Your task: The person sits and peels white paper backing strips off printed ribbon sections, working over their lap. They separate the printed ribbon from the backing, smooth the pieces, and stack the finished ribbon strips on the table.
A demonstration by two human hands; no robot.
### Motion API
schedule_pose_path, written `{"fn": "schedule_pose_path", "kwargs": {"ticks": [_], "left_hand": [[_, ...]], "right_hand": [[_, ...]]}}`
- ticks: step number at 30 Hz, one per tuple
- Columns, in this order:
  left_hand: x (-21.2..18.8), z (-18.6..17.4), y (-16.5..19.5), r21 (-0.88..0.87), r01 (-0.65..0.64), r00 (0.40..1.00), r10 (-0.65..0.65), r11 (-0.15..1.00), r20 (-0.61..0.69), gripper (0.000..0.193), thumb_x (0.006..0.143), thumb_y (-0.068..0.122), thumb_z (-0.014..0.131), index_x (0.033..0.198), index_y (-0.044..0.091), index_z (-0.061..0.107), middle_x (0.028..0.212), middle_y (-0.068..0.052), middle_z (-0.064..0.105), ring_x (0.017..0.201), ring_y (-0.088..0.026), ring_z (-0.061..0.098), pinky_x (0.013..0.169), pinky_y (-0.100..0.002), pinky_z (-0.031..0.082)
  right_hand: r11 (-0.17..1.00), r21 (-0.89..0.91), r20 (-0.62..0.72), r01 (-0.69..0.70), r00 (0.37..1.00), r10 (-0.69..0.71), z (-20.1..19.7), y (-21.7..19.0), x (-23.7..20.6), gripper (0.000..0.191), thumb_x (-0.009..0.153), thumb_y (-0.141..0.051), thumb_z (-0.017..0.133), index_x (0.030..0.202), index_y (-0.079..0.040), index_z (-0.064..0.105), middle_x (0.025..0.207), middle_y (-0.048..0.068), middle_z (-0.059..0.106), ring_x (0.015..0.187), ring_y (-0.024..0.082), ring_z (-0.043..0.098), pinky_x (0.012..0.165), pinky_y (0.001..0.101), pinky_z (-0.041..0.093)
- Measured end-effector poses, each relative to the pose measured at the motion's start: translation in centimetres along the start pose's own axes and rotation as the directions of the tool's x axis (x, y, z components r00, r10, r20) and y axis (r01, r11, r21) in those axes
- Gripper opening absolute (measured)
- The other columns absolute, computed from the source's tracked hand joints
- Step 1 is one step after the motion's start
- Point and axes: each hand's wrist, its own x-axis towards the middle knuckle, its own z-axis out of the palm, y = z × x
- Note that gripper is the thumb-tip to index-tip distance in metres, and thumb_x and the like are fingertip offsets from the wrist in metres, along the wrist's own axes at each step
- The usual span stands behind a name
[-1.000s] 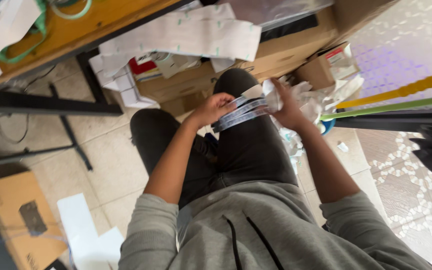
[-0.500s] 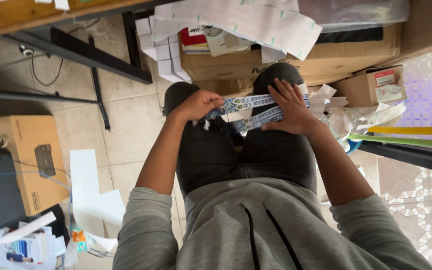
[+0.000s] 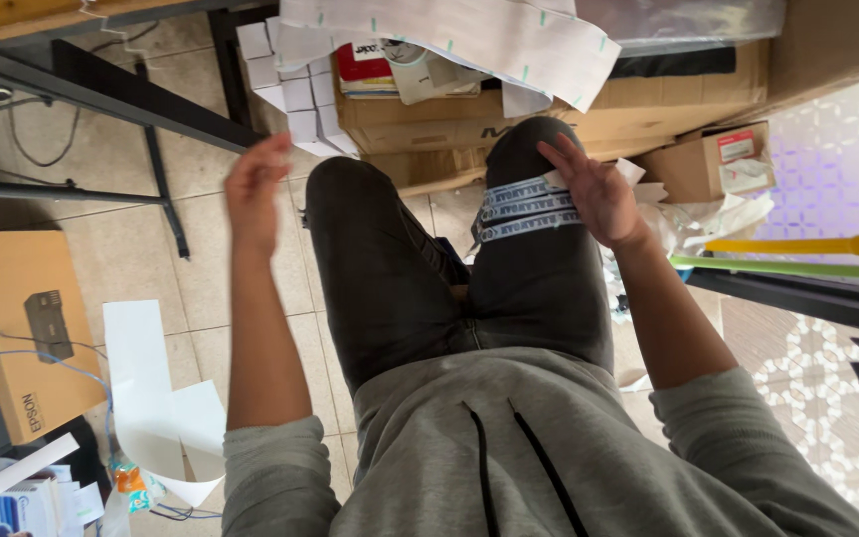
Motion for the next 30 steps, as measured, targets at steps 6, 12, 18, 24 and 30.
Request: {"fn": "schedule_pose_path", "kwargs": {"ticks": [6,12,18,24,30], "left_hand": [[-3.3,18.8,-0.7,-0.206,0.172,0.793,-0.011,0.963,0.609,0.010,0.110,0.013,0.066,0.116,0.005,0.063,0.111,-0.013,0.066,0.107,-0.026,0.074,0.092,-0.041,0.062],[-7.0,28.7,-1.2,0.547,-0.367,0.787,-0.062,0.753,0.614,0.048,0.087,0.048,0.070,0.100,0.002,0.063,0.081,-0.019,0.071,0.075,-0.037,0.072,0.063,-0.048,0.057],[-6.8,25.6,-2.6,0.679,-0.342,0.711,-0.294,0.650,0.639,0.023,0.099,0.030,0.058,0.099,0.007,0.064,0.083,-0.017,0.072,0.080,-0.039,0.072,0.069,-0.054,0.056],[-6.3,19.6,-0.1,0.670,-0.161,0.807,-0.295,0.725,0.512,0.023,0.093,0.030,0.064,0.105,0.011,0.064,0.082,-0.013,0.076,0.077,-0.036,0.073,0.064,-0.051,0.056],[-6.3,26.7,1.3,0.620,-0.334,0.711,-0.241,0.710,0.660,0.053,0.090,0.032,0.069,0.136,0.011,0.055,0.076,-0.016,0.072,0.070,-0.038,0.071,0.062,-0.052,0.055]], "right_hand": [[0.997,0.047,-0.056,-0.068,0.996,0.070,0.8,-0.8,0.4,0.076,0.103,-0.049,0.035,0.161,-0.001,0.028,0.169,0.023,0.030,0.161,0.029,0.021,0.130,0.0401,0.010],[0.989,-0.012,-0.123,-0.145,0.982,0.142,1.2,-0.9,-0.3,0.076,0.105,-0.049,0.028,0.163,-0.001,0.018,0.170,0.020,0.027,0.157,0.029,0.024,0.127,0.0406,0.015],[0.981,-0.165,-0.101,-0.101,0.991,0.085,0.7,-0.3,-0.1,0.079,0.109,-0.051,0.021,0.162,0.006,0.015,0.169,0.021,0.030,0.160,0.028,0.022,0.129,0.0379,0.011],[0.965,-0.218,-0.054,-0.145,0.989,0.137,0.7,0.1,0.0,0.075,0.109,-0.049,0.021,0.164,0.001,0.015,0.171,0.018,0.026,0.160,0.026,0.018,0.128,0.0379,0.008],[0.826,-0.551,-0.068,-0.120,0.993,0.099,1.2,0.0,0.2,0.071,0.108,-0.047,0.020,0.164,-0.002,0.020,0.168,0.016,0.035,0.159,0.026,0.023,0.129,0.0386,0.005]]}}
